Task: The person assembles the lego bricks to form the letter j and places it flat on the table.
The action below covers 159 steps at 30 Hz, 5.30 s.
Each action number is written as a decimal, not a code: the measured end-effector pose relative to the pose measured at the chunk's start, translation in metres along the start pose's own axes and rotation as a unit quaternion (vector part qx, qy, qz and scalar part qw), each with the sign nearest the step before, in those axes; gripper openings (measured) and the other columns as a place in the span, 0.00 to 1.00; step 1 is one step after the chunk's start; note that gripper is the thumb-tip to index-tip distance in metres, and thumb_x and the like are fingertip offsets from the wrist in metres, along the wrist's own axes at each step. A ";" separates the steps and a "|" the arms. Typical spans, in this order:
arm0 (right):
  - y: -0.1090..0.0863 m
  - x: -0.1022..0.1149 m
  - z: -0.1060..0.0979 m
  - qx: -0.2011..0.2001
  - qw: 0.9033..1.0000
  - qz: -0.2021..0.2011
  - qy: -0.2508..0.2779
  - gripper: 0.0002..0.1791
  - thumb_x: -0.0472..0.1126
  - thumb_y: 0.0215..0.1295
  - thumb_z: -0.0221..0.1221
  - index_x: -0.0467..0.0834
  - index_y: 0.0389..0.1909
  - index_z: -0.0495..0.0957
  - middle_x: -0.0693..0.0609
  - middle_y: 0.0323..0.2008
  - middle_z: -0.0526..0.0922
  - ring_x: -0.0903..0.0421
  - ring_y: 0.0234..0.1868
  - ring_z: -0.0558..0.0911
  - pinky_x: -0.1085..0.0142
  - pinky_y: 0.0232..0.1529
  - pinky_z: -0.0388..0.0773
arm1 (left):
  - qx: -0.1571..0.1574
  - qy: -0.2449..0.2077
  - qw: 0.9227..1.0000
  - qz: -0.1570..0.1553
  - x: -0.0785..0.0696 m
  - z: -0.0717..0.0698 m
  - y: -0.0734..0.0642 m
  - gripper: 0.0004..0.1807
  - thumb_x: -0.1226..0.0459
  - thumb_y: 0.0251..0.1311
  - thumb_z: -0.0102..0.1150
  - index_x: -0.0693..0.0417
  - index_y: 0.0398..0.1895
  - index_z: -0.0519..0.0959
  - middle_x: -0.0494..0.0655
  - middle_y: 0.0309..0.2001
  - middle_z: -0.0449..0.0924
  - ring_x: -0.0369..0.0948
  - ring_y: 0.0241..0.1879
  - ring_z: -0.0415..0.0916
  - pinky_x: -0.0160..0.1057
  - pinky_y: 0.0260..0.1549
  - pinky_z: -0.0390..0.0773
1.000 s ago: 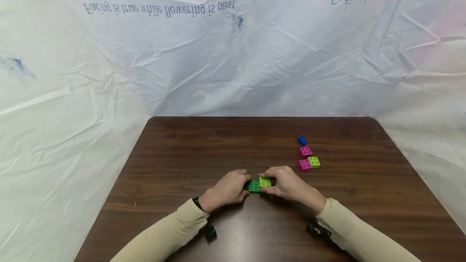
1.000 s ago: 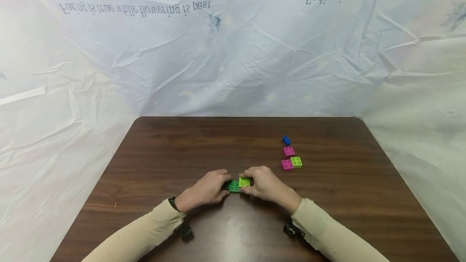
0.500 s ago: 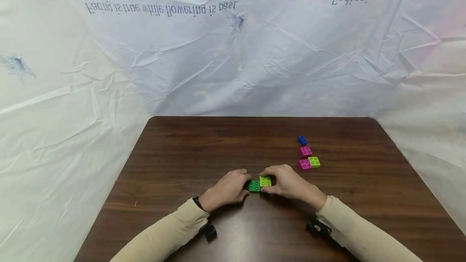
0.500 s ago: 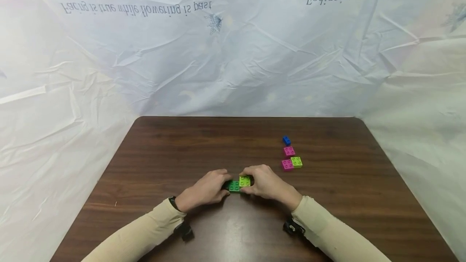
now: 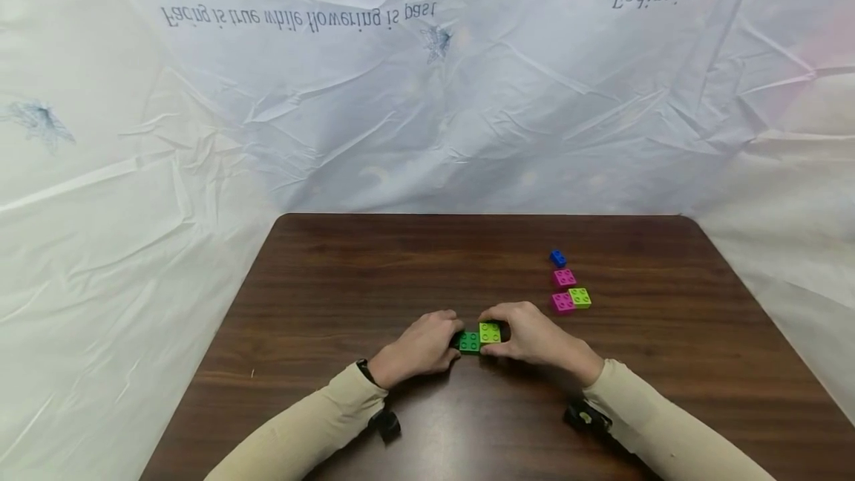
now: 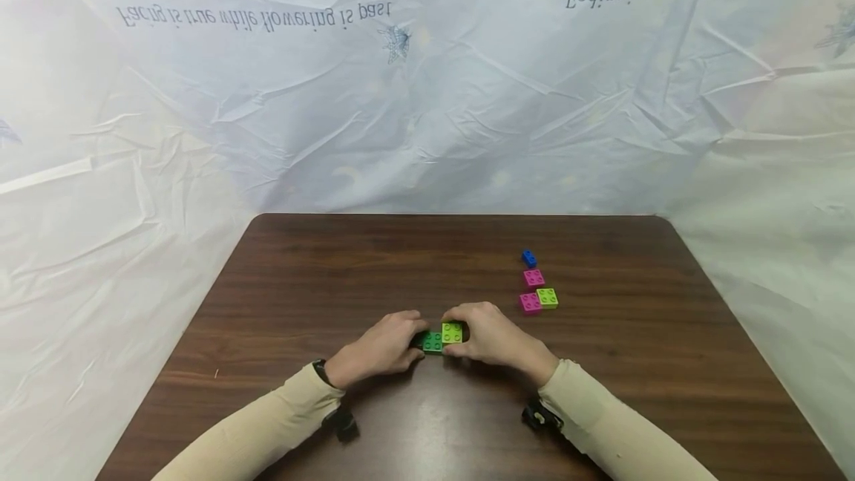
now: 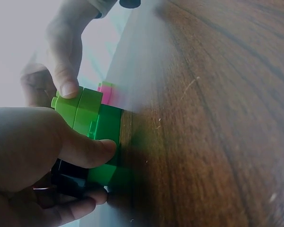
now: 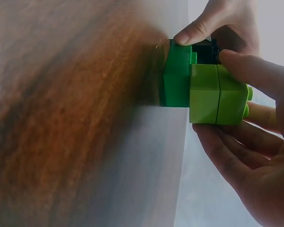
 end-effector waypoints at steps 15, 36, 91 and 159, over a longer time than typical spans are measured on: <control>-0.003 -0.009 -0.023 -0.039 0.999 0.015 0.033 0.18 0.51 0.61 0.66 0.46 0.47 0.82 0.52 0.42 0.86 0.60 0.39 0.83 0.63 0.39 0.82 | 0.019 0.002 1.000 -0.015 0.000 0.000 0.001 0.15 0.56 0.59 0.67 0.50 0.47 0.81 0.42 0.40 0.76 0.35 0.38 0.76 0.33 0.35 0.78; -0.013 -0.032 -0.050 -0.077 0.995 0.063 0.011 0.20 0.50 0.61 0.66 0.45 0.51 0.81 0.48 0.45 0.85 0.55 0.42 0.84 0.56 0.42 0.81 | -0.003 0.010 1.000 0.000 -0.002 -0.003 -0.001 0.15 0.57 0.57 0.68 0.50 0.46 0.81 0.42 0.39 0.77 0.37 0.38 0.77 0.33 0.34 0.78; -0.064 -0.101 -0.091 -0.101 0.975 0.191 -0.051 0.27 0.53 0.60 0.66 0.41 0.54 0.80 0.42 0.49 0.84 0.46 0.44 0.83 0.49 0.41 0.78 | -0.008 0.009 1.000 0.001 -0.002 -0.004 -0.002 0.14 0.57 0.58 0.67 0.49 0.46 0.81 0.41 0.39 0.76 0.36 0.38 0.76 0.33 0.35 0.77; -0.092 -0.146 -0.076 -0.037 0.968 0.237 -0.073 0.35 0.53 0.56 0.69 0.34 0.57 0.75 0.34 0.52 0.79 0.38 0.50 0.79 0.43 0.45 0.75 | 0.002 -0.004 1.000 -0.011 0.000 -0.002 -0.002 0.13 0.57 0.57 0.68 0.49 0.44 0.81 0.40 0.38 0.75 0.35 0.37 0.75 0.33 0.35 0.76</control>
Point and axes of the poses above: each hand's wrist, its own y-axis towards the middle knuckle, its own z-axis out of the palm, x = y × z, the point moved 8 cm from there along y, towards the middle knuckle
